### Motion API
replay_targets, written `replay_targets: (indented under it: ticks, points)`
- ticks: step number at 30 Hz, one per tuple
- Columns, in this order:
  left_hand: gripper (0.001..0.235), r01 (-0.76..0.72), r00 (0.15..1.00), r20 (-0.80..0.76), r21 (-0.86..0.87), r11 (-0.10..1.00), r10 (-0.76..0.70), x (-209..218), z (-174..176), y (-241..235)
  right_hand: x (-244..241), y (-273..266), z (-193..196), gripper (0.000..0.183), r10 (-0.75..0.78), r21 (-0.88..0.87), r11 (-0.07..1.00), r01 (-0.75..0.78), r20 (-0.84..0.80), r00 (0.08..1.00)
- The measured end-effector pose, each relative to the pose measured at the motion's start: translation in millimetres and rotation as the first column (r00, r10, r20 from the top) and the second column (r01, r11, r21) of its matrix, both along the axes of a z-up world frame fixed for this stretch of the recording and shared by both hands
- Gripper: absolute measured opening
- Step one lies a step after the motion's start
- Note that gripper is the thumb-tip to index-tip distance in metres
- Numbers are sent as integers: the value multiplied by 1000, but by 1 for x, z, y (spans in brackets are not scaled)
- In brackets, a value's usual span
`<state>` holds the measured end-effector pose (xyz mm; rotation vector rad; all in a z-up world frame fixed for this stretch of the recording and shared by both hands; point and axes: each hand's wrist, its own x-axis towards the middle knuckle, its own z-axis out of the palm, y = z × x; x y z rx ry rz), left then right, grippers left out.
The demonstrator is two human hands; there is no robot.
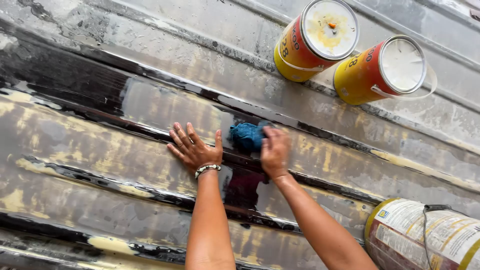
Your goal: Sanding the roof of a vehicle using a sanding block and water.
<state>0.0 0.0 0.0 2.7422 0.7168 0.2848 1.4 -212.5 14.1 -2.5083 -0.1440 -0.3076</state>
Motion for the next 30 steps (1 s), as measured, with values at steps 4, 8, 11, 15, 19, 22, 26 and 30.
replay_targets:
  ticks: [4, 8, 11, 15, 19, 22, 26, 30]
  points:
    - [85, 7, 1000, 2, 42, 999, -7, -2, -1, 0, 8, -5, 34, 38, 216, 22, 976, -215, -78, 973]
    - [86, 3, 1000, 23, -15, 1000, -2, 0, 4, -1, 35, -64, 25, 40, 149, -85, 985, -152, -44, 988]
    - [86, 5, 1000, 26, 2, 1000, -5, 0, 4, 1, 62, -47, 4, 44, 220, -94, 970, -223, -42, 975]
    - [84, 6, 999, 35, 25, 1000, -7, -3, 4, 2, 100, 51, -5, 44, 387, -28, 922, -386, 48, 921]
    - [83, 16, 999, 37, 10, 1000, -17, 0, 7, -2, 84, -29, 12, 52, 508, -169, 852, -495, 34, 861]
    - [85, -2, 999, 41, 33, 999, 1, 5, 3, 0, 75, -86, -3, 55, 465, -197, 868, -456, -2, 886]
    - [84, 5, 999, 49, 25, 1000, -6, -6, 3, -1, 90, -26, -10, 61, 525, -129, 843, -523, -19, 851]
    - [83, 20, 999, 28, 47, 999, -21, -2, 5, -1, 108, 24, 7, 52, 536, -69, 841, -536, -26, 844]
